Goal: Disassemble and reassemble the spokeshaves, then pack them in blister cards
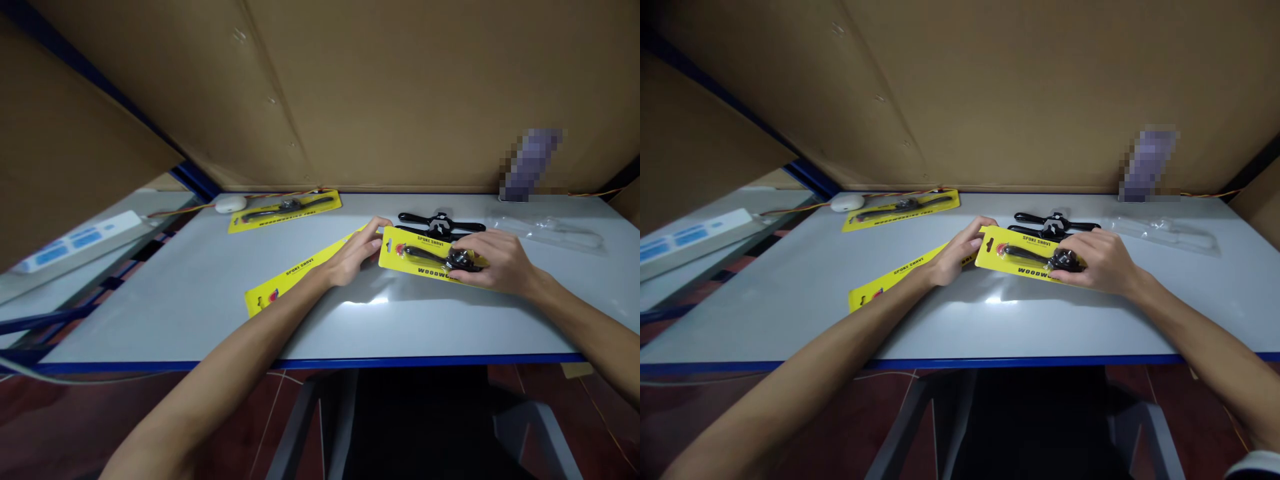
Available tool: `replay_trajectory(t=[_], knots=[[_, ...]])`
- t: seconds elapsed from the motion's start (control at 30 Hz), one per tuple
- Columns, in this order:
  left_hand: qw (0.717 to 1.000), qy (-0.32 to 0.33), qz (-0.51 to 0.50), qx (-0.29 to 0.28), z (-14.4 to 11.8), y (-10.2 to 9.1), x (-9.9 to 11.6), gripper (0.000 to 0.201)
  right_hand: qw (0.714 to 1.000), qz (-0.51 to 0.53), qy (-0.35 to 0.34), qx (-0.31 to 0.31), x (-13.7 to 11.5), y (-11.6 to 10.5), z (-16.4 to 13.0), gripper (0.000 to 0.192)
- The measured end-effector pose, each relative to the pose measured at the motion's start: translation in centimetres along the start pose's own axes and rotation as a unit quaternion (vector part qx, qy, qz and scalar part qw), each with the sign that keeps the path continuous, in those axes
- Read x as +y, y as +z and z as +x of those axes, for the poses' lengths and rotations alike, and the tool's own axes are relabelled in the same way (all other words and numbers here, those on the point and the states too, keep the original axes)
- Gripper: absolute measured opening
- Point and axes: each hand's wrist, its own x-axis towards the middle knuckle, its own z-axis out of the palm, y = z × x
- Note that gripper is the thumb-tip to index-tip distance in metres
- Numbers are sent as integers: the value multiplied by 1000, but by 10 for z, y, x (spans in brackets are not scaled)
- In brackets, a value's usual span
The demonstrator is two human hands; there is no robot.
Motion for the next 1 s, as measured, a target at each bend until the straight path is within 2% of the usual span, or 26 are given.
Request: replay_trajectory(t=[0.13,0.47,0.63,0.73,0.9,1.0], knots=[[1000,-4,-20,-8,0,0,0,47,1000,0,-19,13,0,1,0,21],[990,-35,-134,4,4,2,3,34,1000,17,9,0,2,1,-2,20],[990,-64,-124,-21,5,0,6,26,1000,24,-11,-7,2,4,-3,22],[991,-57,-121,-21,5,0,9,23,999,27,-10,-39,1,3,0,33],[988,-43,-137,-47,6,0,16,22,991,16,32,-126,-2,-6,3,69],[986,-46,-143,-69,8,1,20,24,987,-3,24,-157,-5,-10,2,74]])
